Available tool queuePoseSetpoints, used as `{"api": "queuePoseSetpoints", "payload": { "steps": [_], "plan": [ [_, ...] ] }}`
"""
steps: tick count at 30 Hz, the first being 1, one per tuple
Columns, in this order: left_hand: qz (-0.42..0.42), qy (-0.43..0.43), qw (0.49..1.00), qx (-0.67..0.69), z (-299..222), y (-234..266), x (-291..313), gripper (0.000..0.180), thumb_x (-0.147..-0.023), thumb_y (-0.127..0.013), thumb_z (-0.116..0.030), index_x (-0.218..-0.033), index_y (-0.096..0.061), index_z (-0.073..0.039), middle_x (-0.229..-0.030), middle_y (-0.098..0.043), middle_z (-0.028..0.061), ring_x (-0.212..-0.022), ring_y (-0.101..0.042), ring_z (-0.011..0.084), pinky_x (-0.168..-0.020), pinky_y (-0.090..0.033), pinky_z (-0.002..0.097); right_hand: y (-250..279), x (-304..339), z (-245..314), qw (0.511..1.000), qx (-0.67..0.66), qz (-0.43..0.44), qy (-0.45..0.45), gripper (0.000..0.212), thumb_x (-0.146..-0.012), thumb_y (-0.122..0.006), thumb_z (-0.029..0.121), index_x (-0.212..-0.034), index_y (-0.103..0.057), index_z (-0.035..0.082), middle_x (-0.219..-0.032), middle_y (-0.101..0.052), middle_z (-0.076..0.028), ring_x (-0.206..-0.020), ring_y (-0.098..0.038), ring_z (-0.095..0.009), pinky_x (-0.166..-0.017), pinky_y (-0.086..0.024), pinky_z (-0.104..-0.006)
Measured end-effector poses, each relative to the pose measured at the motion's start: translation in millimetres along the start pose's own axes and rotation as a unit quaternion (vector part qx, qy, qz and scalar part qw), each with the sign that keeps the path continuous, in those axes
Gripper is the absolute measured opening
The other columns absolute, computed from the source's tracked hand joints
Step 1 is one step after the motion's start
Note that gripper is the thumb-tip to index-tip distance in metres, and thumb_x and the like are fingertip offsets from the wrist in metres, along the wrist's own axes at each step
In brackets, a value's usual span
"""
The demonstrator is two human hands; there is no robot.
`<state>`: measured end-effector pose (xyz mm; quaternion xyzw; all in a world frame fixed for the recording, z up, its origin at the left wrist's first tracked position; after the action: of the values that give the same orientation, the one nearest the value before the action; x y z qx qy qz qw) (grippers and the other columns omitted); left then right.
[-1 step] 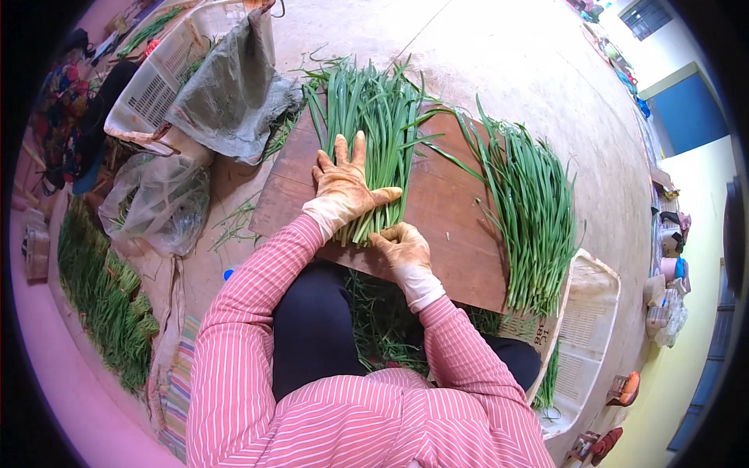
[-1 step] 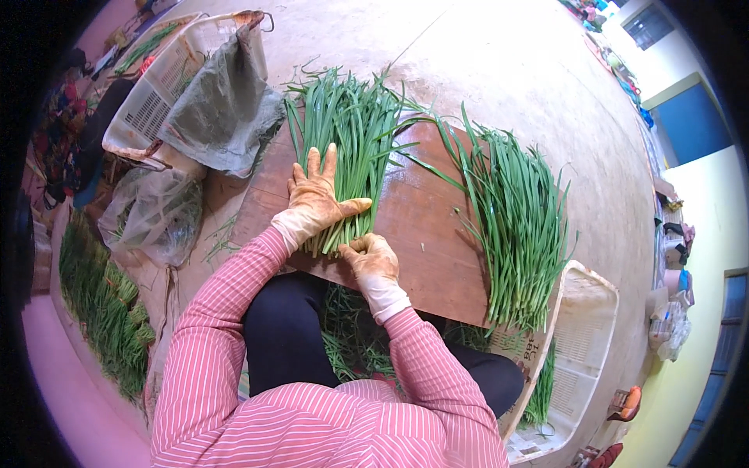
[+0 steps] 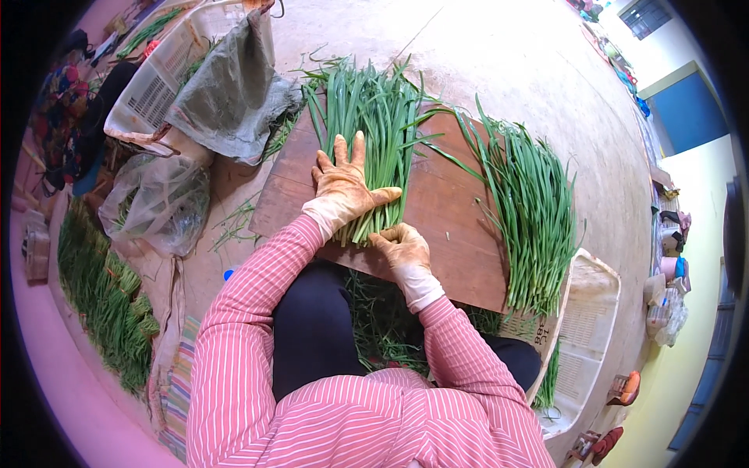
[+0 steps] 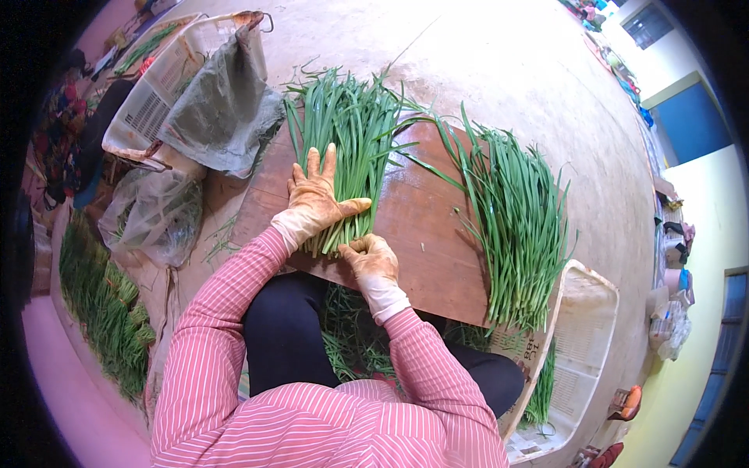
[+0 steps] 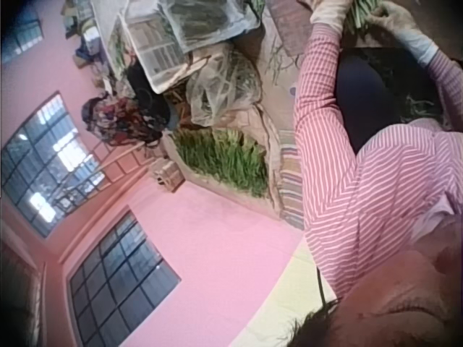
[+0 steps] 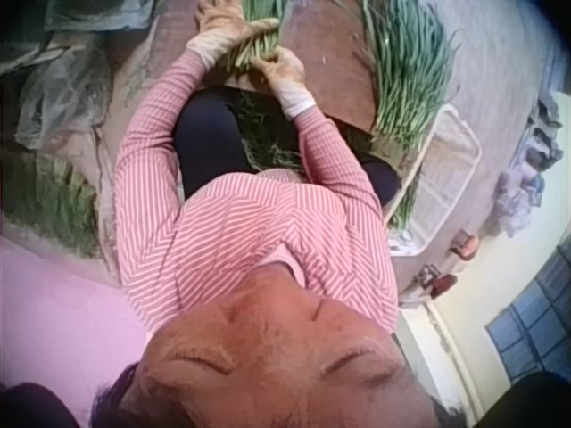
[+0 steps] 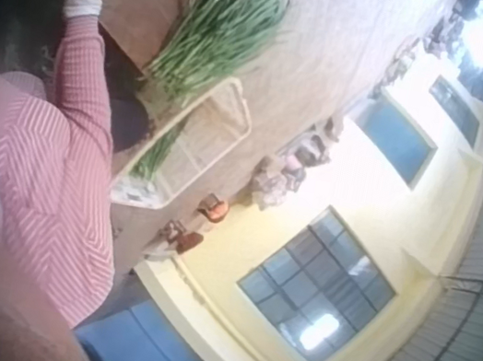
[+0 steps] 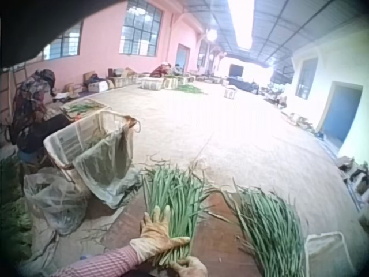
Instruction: The person sorts chives by hand, picking through bunches to remove individual stalks before gathering them into bundles and placing them into a plastic crate.
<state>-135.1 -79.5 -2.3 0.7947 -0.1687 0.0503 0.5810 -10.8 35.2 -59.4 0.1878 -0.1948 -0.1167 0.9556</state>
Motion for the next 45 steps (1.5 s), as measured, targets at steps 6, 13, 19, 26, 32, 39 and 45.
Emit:
{"api": "queuePoseSetpoints", "payload": {
  "steps": [6,13,19,26,32,39,45],
  "plan": [
    [0.007,0.004,1.0,0.001,2,-4,-2,0.125,-0.062,-0.062,-0.077,-0.151,0.002,-0.018,-0.155,-0.002,0.0194,-0.138,-0.01,0.0499,-0.111,-0.015,0.0543,10,35,19,1.0,0.0,0.011,-0.007,0.022,-0.076,-0.077,0.022,-0.078,-0.063,0.004,-0.072,-0.064,-0.007,-0.065,-0.061,-0.017,-0.062,-0.049,-0.0301],
    [-0.002,-0.008,1.0,0.002,3,-4,-2,0.124,-0.063,-0.062,-0.077,-0.151,0.003,-0.017,-0.155,0.0,0.0211,-0.138,-0.009,0.0504,-0.111,-0.014,0.0549,38,75,-5,0.964,0.153,0.038,0.212,0.013,-0.083,-0.066,0.022,-0.086,-0.068,0.009,-0.084,-0.066,-0.01,-0.078,-0.065,-0.029,-0.069,-0.052,-0.037],
    [-0.007,-0.004,1.0,0.015,4,-4,-1,0.125,-0.062,-0.064,-0.075,-0.151,0.004,-0.018,-0.155,0.0,0.0212,-0.138,-0.007,0.0504,-0.112,-0.011,0.0548,37,34,47,0.946,0.269,-0.03,0.179,0.032,-0.078,-0.072,0.037,-0.079,-0.065,0.005,-0.08,-0.065,-0.012,-0.073,-0.064,-0.029,-0.068,-0.051,-0.0374],
    [0.0,-0.012,0.999,0.033,7,-6,-4,0.125,-0.061,-0.065,-0.075,-0.151,0.004,-0.02,-0.155,0.0,0.0206,-0.139,-0.006,0.0503,-0.112,-0.01,0.0542,20,15,47,0.951,0.29,0.033,0.101,0.05,-0.071,-0.073,0.054,-0.081,-0.065,0.005,-0.082,-0.066,-0.013,-0.076,-0.065,-0.028,-0.07,-0.05,-0.0382],
    [0.003,-0.005,1.0,0.023,4,-6,-3,0.126,-0.061,-0.065,-0.076,-0.151,0.004,-0.02,-0.155,0.001,0.0209,-0.139,-0.005,0.0503,-0.112,-0.01,0.0546,15,3,16,0.976,-0.11,0.145,-0.117,0.042,-0.077,-0.075,0.043,-0.08,-0.063,0.002,-0.072,-0.066,-0.008,-0.063,-0.059,-0.014,-0.062,-0.047,-0.0296],
    [-0.011,-0.012,1.0,0.024,7,-12,-8,0.13,-0.057,-0.064,-0.08,-0.151,0.002,-0.019,-0.155,-0.003,0.0216,-0.138,-0.005,0.0522,-0.111,-0.01,0.0573,10,-1,16,0.991,0.103,0.084,-0.013,0.037,-0.083,-0.068,0.042,-0.083,-0.064,0.005,-0.076,-0.066,-0.012,-0.072,-0.063,-0.026,-0.068,-0.047,-0.0361],
    [-0.011,-0.009,1.0,0.02,5,-7,-4,0.127,-0.059,-0.065,-0.076,-0.151,0.002,-0.018,-0.155,-0.002,0.0214,-0.138,-0.008,0.0521,-0.112,-0.011,0.0557,9,9,35,0.95,0.291,0.004,0.114,0.031,-0.086,-0.06,0.039,-0.083,-0.064,0.008,-0.08,-0.066,-0.014,-0.082,-0.064,-0.032,-0.074,-0.049,-0.042]
  ]
}}
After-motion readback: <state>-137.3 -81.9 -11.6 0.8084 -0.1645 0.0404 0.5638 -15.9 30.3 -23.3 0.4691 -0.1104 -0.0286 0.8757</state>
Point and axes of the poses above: each hand's wrist, its own x-axis away from the middle knuckle, its own y-axis out of the back of the hand, z = x × y, the point moved 3 cm from there along -x, towards the middle knuckle
